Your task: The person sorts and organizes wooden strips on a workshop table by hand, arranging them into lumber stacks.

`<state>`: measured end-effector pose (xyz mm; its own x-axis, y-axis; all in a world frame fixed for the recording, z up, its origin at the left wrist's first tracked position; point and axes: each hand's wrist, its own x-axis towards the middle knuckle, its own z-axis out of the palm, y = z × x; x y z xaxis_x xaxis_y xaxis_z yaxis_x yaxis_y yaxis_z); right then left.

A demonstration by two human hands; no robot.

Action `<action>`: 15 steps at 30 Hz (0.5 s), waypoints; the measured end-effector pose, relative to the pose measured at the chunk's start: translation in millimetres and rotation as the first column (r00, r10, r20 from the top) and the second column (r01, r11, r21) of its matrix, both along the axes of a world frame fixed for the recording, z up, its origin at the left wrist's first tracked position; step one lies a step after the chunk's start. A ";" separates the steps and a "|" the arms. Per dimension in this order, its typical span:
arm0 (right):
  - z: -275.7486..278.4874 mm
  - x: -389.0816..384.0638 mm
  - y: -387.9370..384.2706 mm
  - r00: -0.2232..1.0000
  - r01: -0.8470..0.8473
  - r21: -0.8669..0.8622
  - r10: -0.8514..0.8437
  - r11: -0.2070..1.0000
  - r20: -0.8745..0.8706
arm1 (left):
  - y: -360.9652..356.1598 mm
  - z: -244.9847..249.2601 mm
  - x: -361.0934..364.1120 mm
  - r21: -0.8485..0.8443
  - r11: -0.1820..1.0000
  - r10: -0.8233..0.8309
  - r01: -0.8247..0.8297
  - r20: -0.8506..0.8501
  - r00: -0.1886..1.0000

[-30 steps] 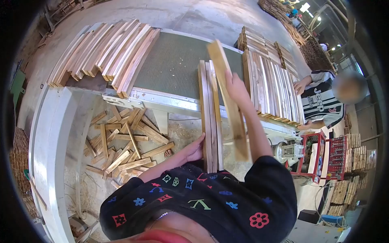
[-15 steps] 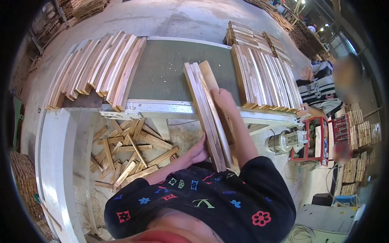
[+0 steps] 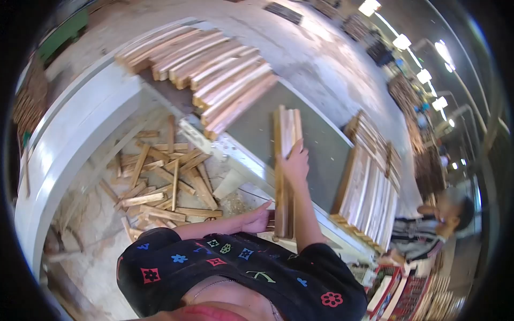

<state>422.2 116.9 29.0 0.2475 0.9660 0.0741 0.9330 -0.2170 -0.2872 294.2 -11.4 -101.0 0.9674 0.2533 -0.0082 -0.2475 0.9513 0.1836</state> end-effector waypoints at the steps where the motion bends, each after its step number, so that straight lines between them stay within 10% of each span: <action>1: -1.6 -8.3 28.8 1.000 0.017 0.026 -0.017 1.000 0.020 | -4.3 0.3 -12.6 0.062 0.998 0.028 -0.027 -0.015 0.999; 7: 3.3 -58.0 205.2 0.896 0.273 -0.071 -0.280 0.959 -0.344 | -21.4 -43.7 -93.4 0.147 0.952 0.304 -0.267 -0.406 0.862; 12: -34.8 -62.2 187.8 0.462 0.135 0.253 0.165 0.958 -0.871 | -32.0 -66.1 -185.9 0.025 0.699 0.628 -0.715 -0.499 0.597; 15: -35.7 -64.3 88.7 0.356 0.101 0.317 0.263 0.943 -0.897 | -38.3 -60.0 -232.0 0.033 0.515 0.731 -0.856 -0.539 0.419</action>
<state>357.9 205.7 -6.8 0.2542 0.9612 0.1069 0.0431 0.0992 -0.9941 62.3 -49.7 -161.0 0.1859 0.8338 -0.5198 -0.8629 0.3915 0.3195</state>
